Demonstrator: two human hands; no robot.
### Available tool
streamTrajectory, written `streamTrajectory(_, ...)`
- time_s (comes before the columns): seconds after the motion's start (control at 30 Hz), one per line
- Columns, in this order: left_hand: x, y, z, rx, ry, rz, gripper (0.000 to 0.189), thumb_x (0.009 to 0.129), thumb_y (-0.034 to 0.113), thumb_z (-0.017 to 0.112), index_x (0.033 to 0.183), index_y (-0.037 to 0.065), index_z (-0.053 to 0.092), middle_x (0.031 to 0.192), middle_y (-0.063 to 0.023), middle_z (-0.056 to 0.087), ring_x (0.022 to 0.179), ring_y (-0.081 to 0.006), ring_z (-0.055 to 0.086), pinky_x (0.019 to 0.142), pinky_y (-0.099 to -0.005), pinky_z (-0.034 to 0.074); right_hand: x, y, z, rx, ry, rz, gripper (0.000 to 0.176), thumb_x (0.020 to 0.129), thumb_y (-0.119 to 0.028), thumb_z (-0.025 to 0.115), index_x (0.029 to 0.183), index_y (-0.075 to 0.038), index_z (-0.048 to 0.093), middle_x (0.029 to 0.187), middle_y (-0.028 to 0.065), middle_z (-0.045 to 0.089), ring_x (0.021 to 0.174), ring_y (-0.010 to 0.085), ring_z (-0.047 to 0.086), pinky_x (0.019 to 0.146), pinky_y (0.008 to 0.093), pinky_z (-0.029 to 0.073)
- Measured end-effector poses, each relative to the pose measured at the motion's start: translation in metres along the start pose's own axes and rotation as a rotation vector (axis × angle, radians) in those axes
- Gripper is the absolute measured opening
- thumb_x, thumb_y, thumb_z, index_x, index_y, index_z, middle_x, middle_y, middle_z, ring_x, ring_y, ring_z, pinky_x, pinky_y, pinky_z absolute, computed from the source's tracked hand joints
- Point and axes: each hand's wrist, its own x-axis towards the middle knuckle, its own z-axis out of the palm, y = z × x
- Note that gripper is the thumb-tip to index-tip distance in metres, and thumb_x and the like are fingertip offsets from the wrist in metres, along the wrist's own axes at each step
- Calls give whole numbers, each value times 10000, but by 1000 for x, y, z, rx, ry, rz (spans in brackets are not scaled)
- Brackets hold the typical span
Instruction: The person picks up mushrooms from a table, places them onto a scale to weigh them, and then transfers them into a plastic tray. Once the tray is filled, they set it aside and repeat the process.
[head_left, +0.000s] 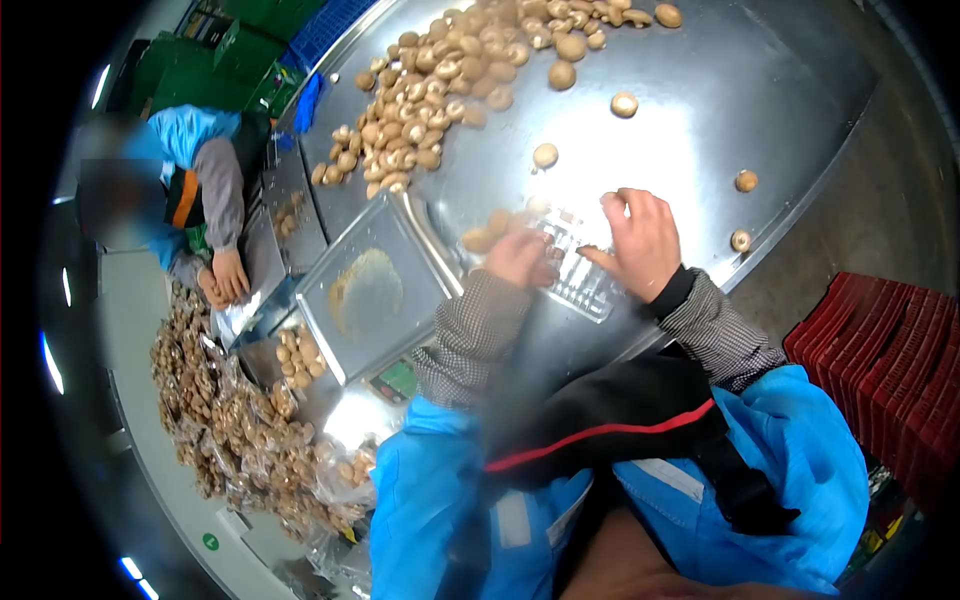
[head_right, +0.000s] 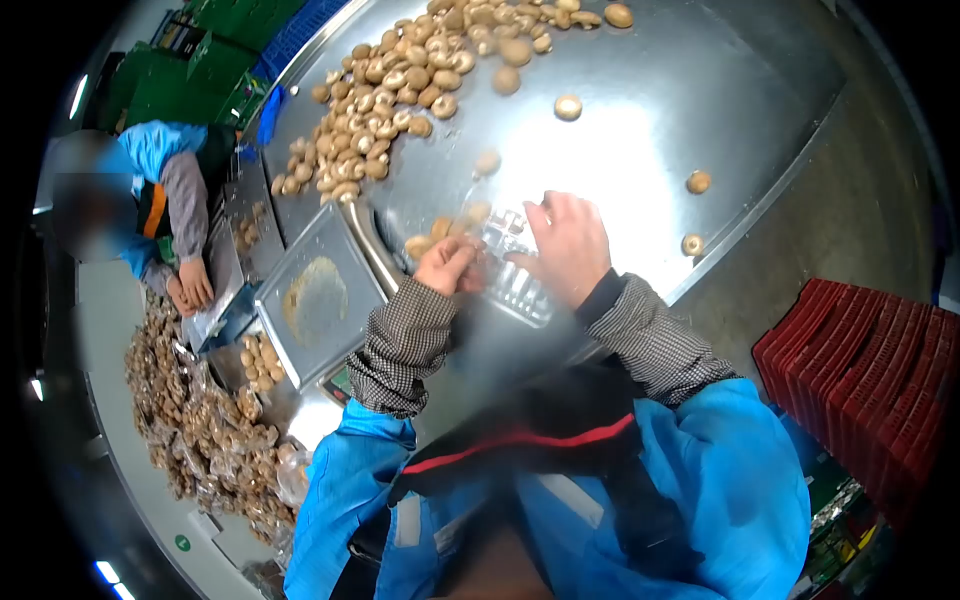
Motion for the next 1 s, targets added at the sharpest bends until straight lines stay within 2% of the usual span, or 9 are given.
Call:
streamTrajectory(0.1,27,32,28,73,-177,117,274,970,193,512,1185,28,552,951,-56,654,742,-121,624,680,-269,528,12,64,4,274,-364,348,543,768,-306,756,1155,-10,518,751,96,585,657,237,583,631,338,486)
streamTrajectory(0.17,57,55,39,173,-98,145,393,925,211,587,1246,4,495,1031,-129,629,856,-202,639,766,-310,536,24,122,15,924,-690,601,354,881,-171,638,1177,-30,504,722,39,576,549,95,543,522,241,460)
streamTrajectory(0.23,97,65,37,200,-17,269,454,928,222,600,1319,36,460,1061,-92,636,946,-175,615,853,-296,498,38,178,15,1024,-609,712,334,907,-191,587,1200,-43,529,822,73,611,662,105,571,592,239,482)
streamTrajectory(0.3,136,81,13,321,219,315,722,837,313,717,1398,39,353,1169,-177,585,1031,-242,587,903,-355,484,62,234,17,780,-247,843,269,927,-167,541,1166,-43,535,811,74,607,644,106,565,587,243,482)
streamTrajectory(0.4,198,96,-52,546,520,285,1024,695,397,823,1434,-26,254,1340,-265,450,1220,-347,475,1006,-409,427,109,342,25,362,-1,840,256,952,-223,461,1130,-52,530,900,183,652,775,296,645,725,393,513)
streamTrajectory(0.57,254,124,-80,855,561,330,1153,630,388,851,1478,21,162,1322,-298,461,1205,-359,514,981,-395,464,184,421,58,-158,-39,706,274,944,-247,422,1138,-84,525,975,261,648,915,422,628,809,510,480)
streamTrajectory(0.63,273,140,-72,1037,485,397,1176,626,406,852,1490,47,140,1330,-305,453,1191,-362,525,983,-396,464,213,408,75,-86,-81,659,267,940,-231,443,1152,-92,525,990,253,647,932,410,628,810,501,485)
streamTrajectory(0.77,280,180,-37,1194,407,53,1282,615,459,850,1521,137,2,1328,-296,443,1216,-405,490,1019,-446,436,249,382,120,91,-167,341,301,934,-227,491,1223,-148,524,1049,216,647,936,385,626,817,473,495)
streamTrajectory(1.0,280,156,-34,1298,386,228,1395,450,553,900,1516,198,72,1364,-328,361,1209,-452,482,1009,-479,447,252,280,198,420,-265,245,298,953,-241,446,1207,-109,526,1049,221,639,968,391,611,838,445,487)
